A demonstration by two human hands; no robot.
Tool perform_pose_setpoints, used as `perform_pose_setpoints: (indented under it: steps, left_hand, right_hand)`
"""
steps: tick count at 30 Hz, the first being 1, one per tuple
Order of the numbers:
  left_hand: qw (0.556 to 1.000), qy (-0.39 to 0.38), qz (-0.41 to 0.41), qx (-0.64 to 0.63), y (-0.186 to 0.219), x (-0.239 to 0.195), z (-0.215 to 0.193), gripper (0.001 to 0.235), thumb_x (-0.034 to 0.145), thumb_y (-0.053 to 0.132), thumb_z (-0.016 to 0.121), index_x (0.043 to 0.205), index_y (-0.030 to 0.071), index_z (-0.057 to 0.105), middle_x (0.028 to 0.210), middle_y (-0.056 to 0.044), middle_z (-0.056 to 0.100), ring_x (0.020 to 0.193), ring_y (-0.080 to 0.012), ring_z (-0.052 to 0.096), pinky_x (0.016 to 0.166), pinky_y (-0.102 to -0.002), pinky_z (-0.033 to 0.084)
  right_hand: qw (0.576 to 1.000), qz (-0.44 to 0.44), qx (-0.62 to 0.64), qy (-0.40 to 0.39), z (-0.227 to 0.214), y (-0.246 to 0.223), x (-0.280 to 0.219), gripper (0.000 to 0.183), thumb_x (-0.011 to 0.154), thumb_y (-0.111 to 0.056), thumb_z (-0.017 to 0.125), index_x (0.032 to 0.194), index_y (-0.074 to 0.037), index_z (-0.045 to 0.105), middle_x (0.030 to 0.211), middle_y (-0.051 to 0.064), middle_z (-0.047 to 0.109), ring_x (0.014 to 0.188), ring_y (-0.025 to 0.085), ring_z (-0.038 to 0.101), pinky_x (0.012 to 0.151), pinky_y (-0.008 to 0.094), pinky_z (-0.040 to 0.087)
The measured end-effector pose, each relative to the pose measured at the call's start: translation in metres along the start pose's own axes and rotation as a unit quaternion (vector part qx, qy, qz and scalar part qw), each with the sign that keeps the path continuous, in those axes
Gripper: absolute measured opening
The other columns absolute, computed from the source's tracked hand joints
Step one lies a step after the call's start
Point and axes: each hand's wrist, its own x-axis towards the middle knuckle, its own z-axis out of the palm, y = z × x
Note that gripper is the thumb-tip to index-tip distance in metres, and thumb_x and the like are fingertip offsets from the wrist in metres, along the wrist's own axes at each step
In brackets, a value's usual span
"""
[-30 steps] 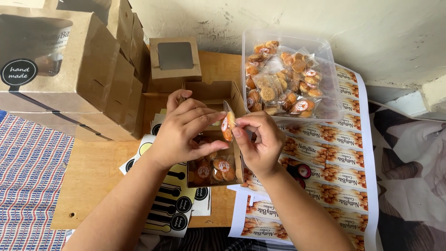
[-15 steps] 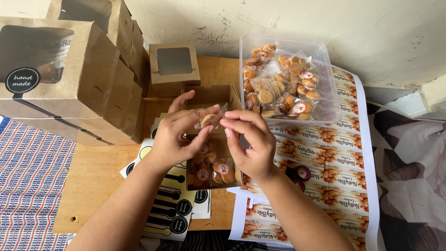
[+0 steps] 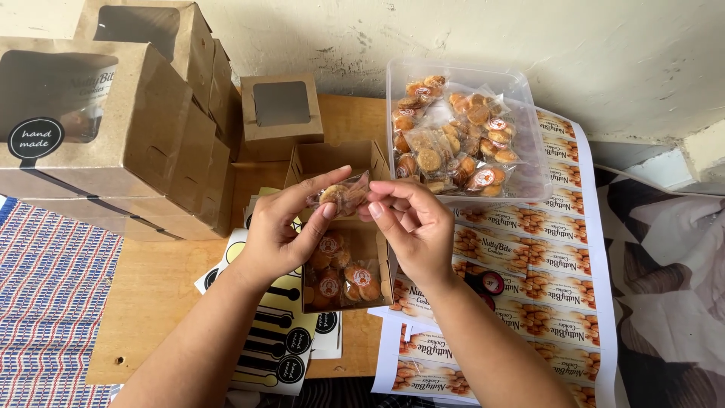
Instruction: Packing individually wrapped cookies from a plastic container into a small cardboard box.
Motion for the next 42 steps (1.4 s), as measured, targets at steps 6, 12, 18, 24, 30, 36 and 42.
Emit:
perform_pose_setpoints:
  steps: [6,12,18,24,30,36,42]
  left_hand:
    - [1.0,-0.005,-0.006,-0.014,0.004,0.003,0.004,0.035,0.098,0.012,0.061,0.132,0.005,0.069,0.111,-0.017,0.078,0.101,-0.0363,0.076,0.087,-0.047,0.06]
    - [0.999,0.0,-0.01,-0.034,0.003,0.004,0.005,0.034,0.099,0.011,0.059,0.13,0.004,0.07,0.108,-0.018,0.078,0.098,-0.0346,0.076,0.083,-0.045,0.06]
    - [0.999,-0.002,-0.022,-0.044,0.002,0.002,0.005,0.033,0.099,0.011,0.059,0.13,0.005,0.07,0.101,-0.017,0.078,0.094,-0.0304,0.077,0.082,-0.044,0.061]
    - [0.997,-0.025,-0.032,-0.06,0.003,0.001,0.006,0.031,0.099,0.014,0.058,0.126,0.004,0.072,0.096,-0.019,0.078,0.089,-0.0309,0.077,0.08,-0.045,0.061]
    - [0.996,-0.04,-0.027,-0.074,0.009,0.006,0.005,0.03,0.1,0.013,0.057,0.123,0.002,0.071,0.098,-0.021,0.078,0.09,-0.0331,0.077,0.08,-0.046,0.061]
    - [0.996,-0.039,-0.031,-0.071,0.011,0.008,0.005,0.029,0.1,0.014,0.057,0.121,0.002,0.072,0.098,-0.019,0.078,0.091,-0.0327,0.077,0.081,-0.045,0.061]
    - [0.997,-0.026,-0.033,-0.061,0.01,0.008,0.004,0.028,0.099,0.015,0.058,0.121,0.003,0.072,0.096,-0.018,0.078,0.089,-0.0301,0.077,0.08,-0.044,0.061]
  right_hand:
    - [0.999,0.035,0.008,0.007,0.003,-0.009,0.0,0.021,0.095,0.0,0.068,0.11,0.014,0.066,0.094,0.023,0.068,0.082,0.027,0.076,0.072,0.04,0.069]
    - [0.998,0.059,0.011,0.012,0.003,-0.007,0.0,0.019,0.096,-0.004,0.069,0.105,0.012,0.067,0.089,0.022,0.069,0.079,0.025,0.076,0.072,0.039,0.068]
    - [0.997,0.068,0.017,-0.006,0.003,-0.009,0.003,0.019,0.097,-0.007,0.068,0.105,0.011,0.066,0.083,0.021,0.07,0.075,0.024,0.076,0.071,0.038,0.068]
    - [0.995,0.097,0.038,-0.011,-0.003,-0.003,0.001,0.017,0.096,-0.008,0.069,0.1,0.008,0.064,0.079,0.019,0.07,0.074,0.021,0.076,0.072,0.037,0.067]
    - [0.995,0.09,0.039,-0.027,-0.006,-0.003,0.002,0.018,0.095,-0.01,0.071,0.094,0.006,0.063,0.073,0.019,0.07,0.069,0.021,0.076,0.068,0.034,0.066]
    - [0.993,0.094,0.075,-0.019,-0.003,-0.006,0.002,0.015,0.094,-0.007,0.071,0.091,0.005,0.062,0.082,0.018,0.066,0.073,0.023,0.076,0.064,0.038,0.068]
    - [0.991,0.095,0.094,-0.012,-0.003,-0.01,0.004,0.019,0.096,-0.011,0.066,0.094,0.007,0.06,0.089,0.021,0.065,0.07,0.025,0.074,0.06,0.04,0.068]
